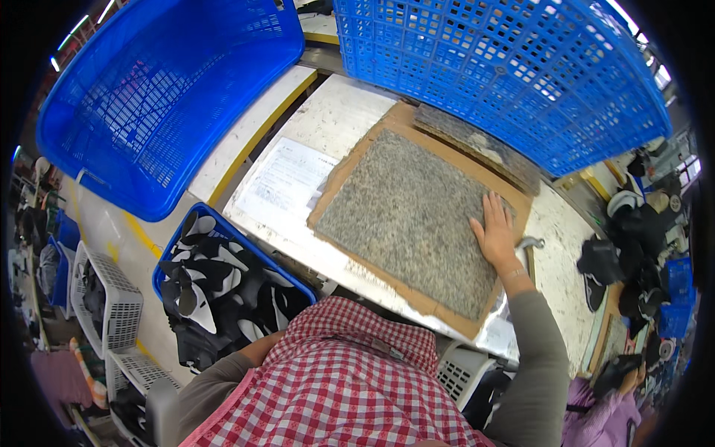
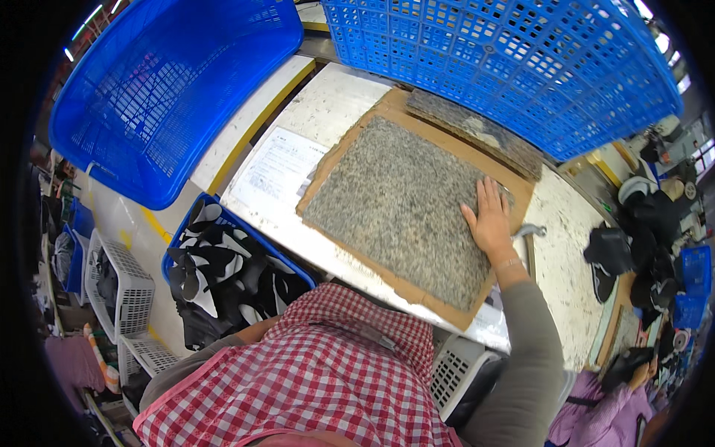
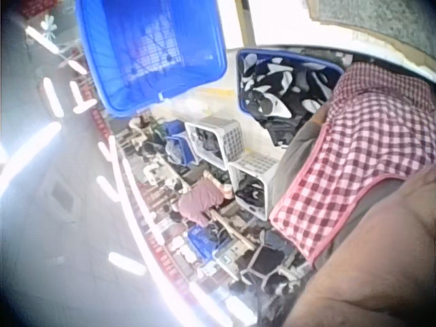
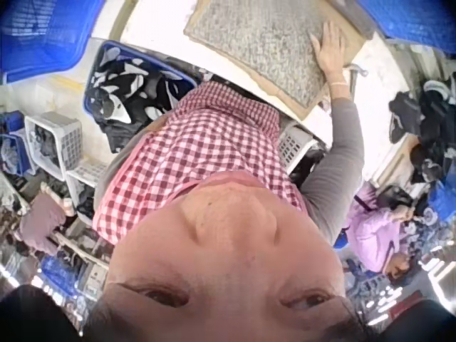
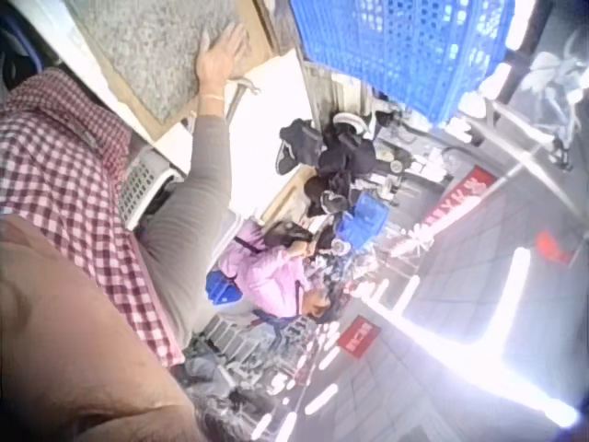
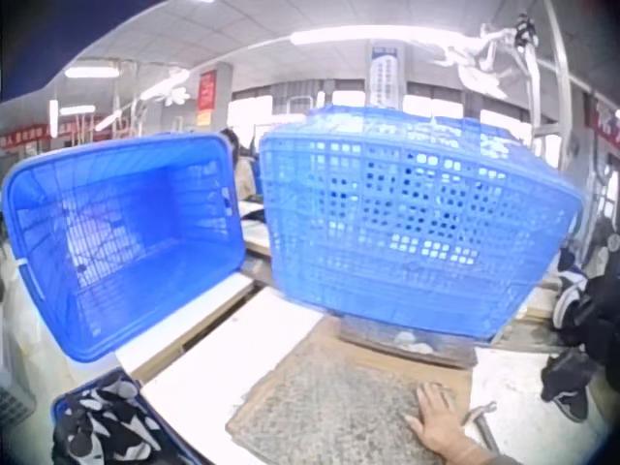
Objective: The person repeatedly picks black shoe parts from a blue basket, places them on a work surface, and uses a hammer to tap and shape them. After processing several parts, the person writes on a document, then moves a basket of parts to another workstation.
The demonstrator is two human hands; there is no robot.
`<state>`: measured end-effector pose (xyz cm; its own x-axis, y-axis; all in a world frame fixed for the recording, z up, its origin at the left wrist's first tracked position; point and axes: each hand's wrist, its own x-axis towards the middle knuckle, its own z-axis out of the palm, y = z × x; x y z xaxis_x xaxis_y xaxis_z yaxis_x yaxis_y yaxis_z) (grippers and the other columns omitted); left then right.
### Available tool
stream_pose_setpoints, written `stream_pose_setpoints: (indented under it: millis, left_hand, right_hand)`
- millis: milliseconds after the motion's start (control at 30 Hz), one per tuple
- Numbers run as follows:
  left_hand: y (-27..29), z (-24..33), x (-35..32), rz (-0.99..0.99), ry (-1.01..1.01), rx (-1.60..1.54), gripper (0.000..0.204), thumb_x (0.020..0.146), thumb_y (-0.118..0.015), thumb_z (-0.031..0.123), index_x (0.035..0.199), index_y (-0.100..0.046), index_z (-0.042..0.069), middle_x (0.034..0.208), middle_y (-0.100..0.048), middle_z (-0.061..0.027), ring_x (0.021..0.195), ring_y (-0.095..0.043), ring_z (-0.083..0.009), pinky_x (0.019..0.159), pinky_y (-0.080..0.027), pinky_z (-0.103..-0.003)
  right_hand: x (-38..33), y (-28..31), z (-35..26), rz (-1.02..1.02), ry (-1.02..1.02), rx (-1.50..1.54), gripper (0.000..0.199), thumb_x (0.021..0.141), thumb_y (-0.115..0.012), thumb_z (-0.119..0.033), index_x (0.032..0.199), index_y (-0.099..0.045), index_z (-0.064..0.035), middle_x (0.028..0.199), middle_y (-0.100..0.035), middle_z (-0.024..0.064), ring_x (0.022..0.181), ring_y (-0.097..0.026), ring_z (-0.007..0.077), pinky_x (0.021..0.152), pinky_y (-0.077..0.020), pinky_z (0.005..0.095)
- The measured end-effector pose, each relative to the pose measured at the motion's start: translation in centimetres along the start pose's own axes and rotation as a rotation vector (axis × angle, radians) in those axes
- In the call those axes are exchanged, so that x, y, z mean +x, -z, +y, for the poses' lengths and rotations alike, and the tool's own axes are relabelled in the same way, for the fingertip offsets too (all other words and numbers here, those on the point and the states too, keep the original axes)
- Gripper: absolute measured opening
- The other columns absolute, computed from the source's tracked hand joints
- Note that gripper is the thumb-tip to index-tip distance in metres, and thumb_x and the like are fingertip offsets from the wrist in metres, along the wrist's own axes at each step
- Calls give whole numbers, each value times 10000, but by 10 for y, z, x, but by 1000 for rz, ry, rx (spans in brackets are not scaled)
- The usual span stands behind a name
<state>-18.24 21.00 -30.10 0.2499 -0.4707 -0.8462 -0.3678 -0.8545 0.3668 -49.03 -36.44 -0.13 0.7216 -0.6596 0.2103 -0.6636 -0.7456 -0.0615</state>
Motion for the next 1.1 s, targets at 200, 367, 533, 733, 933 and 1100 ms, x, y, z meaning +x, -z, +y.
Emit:
stream_pose_setpoints:
  millis: [200,367,533,733,933,1100]
  left_hand:
    - [12,13,-33,5,265,63,745,894,-753,389,1512,-391,185,1442,-530,-254,1309,-529,-409,1023,-453,-623]
    - [1,59,-51,-27,394,109,824,890,-759,393,1565,-323,210,1492,-488,-260,1361,-490,-414,1045,-435,-653]
    - [-27,87,-88,-68,497,23,907,886,-766,397,1617,-255,236,1542,-446,-266,1413,-452,-420,1067,-417,-683]
    - [-85,78,-121,82,453,-340,902,905,-746,386,1636,-225,301,1514,-503,-240,1455,-417,-402,1138,-323,-688]
    - [-162,75,-140,125,576,-435,816,924,-728,369,1607,-289,285,1481,-539,-237,1437,-449,-391,1159,-268,-698]
    - [-233,68,-167,253,606,-367,764,926,-731,346,1582,-355,240,1442,-575,-240,1390,-505,-382,1166,-327,-610]
  right_hand:
    - [1,11,-3,-32,21,49,649,981,-614,-317,1534,-427,-32,1628,-371,182,1518,-324,363,1233,-229,538]
    - [13,24,-6,-90,24,105,647,934,-622,-247,1514,-447,-22,1619,-382,188,1516,-323,375,1230,-231,544]
    - [13,21,-9,-120,59,142,594,1000,-536,-221,1535,-403,-2,1625,-356,216,1503,-311,418,1230,-205,580]
    - [12,9,-4,-82,145,20,584,1114,-372,-407,1528,-410,3,1587,-411,217,1441,-401,423,1176,-300,555]
    - [9,-4,15,-70,165,-5,685,1103,-348,-499,1531,-399,33,1576,-412,232,1446,-389,418,1175,-321,541]
    - [7,-22,38,-64,164,-82,607,1102,-395,-417,1520,-412,23,1572,-401,242,1427,-401,424,1168,-320,549]
